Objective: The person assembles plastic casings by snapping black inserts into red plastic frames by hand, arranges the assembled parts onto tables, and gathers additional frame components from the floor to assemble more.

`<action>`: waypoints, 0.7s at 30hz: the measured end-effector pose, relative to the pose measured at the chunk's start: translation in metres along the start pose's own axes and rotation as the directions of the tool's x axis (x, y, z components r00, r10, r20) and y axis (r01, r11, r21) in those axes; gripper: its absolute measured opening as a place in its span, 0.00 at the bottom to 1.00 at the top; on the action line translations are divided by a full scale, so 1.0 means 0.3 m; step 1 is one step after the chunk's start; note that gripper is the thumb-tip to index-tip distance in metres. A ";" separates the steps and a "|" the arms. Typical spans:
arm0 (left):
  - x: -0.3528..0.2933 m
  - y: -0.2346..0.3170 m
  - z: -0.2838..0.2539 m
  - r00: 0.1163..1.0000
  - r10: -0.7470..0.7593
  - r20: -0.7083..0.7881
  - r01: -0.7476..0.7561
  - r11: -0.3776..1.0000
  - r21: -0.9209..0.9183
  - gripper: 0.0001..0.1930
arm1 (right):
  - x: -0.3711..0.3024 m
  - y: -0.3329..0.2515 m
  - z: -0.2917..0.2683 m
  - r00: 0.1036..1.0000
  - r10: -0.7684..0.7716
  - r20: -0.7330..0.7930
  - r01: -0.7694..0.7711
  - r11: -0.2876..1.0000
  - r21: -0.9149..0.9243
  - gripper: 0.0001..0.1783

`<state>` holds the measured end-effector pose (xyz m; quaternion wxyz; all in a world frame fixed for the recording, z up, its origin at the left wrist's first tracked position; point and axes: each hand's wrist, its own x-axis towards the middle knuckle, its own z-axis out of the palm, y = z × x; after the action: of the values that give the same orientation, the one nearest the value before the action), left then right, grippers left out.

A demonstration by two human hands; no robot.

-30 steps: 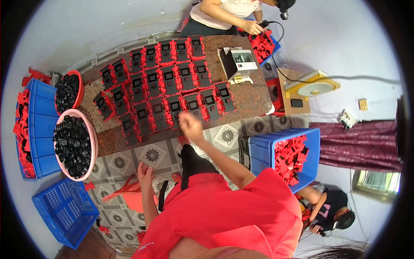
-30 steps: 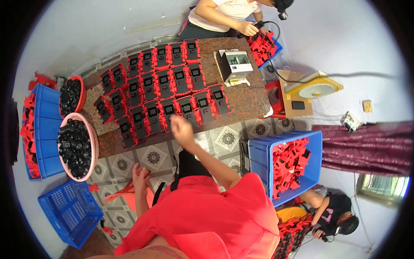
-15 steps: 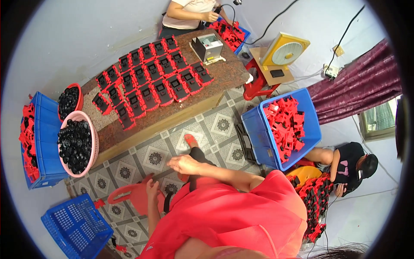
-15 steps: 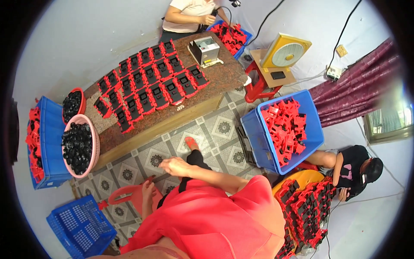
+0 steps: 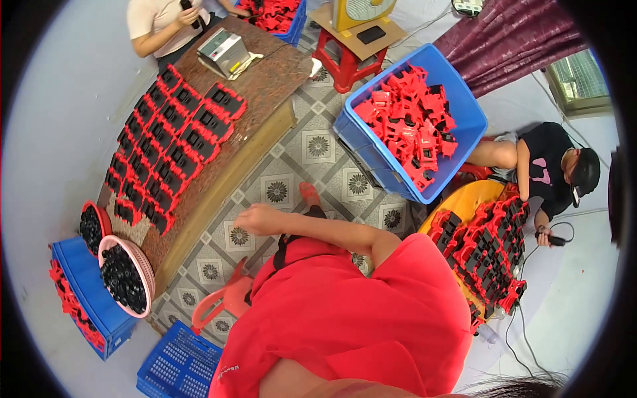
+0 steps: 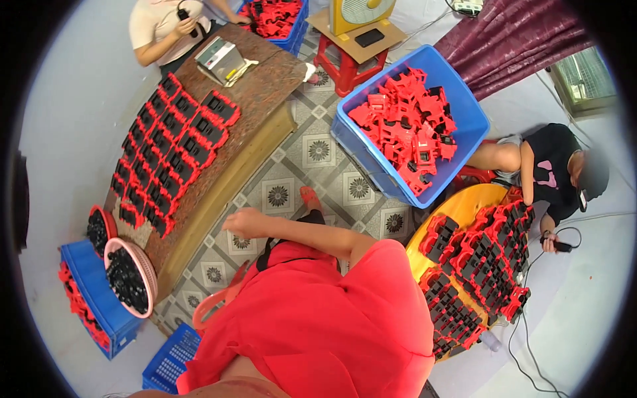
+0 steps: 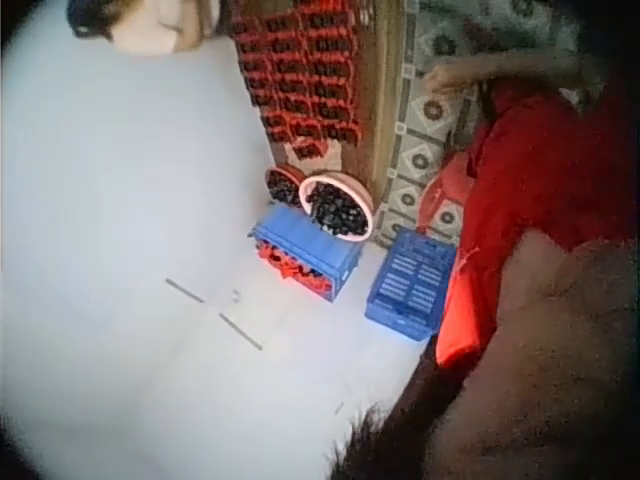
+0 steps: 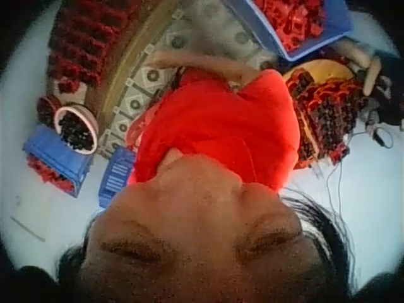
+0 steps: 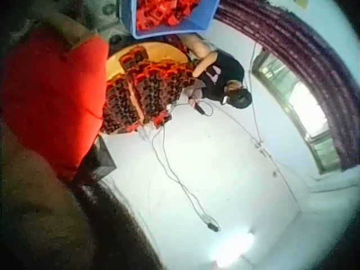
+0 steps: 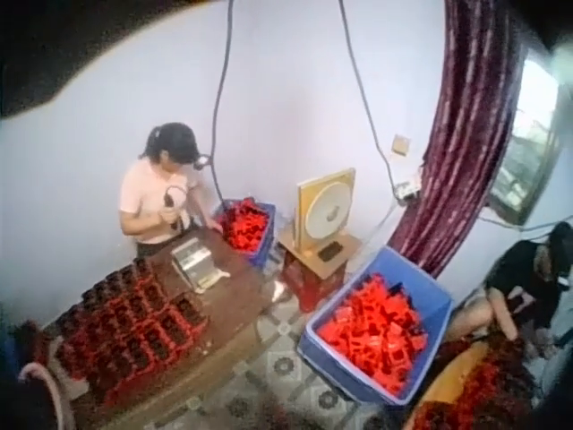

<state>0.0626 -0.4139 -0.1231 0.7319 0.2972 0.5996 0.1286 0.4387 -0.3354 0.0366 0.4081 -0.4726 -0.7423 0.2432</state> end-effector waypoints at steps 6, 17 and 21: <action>0.140 0.163 0.233 0.994 0.110 -0.011 -0.110 0.976 -0.190 0.19 | -0.145 0.187 -0.232 0.971 0.220 -0.093 -0.225 0.972 -0.059 0.08; 0.057 0.107 0.310 0.959 0.138 -0.245 -0.033 0.920 0.391 0.25 | -0.244 0.365 -0.199 0.814 0.553 0.175 -0.557 0.830 -0.032 0.14; -0.005 -0.066 0.244 0.915 0.151 -0.374 -0.048 0.962 0.270 0.26 | -0.383 0.470 -0.096 0.731 0.610 0.305 -0.573 0.792 -0.212 0.14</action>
<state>0.1288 -0.4509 -0.1260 0.5457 0.3875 0.7288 0.1445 0.5591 -0.3782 -0.0960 0.1422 -0.6521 -0.6258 0.4036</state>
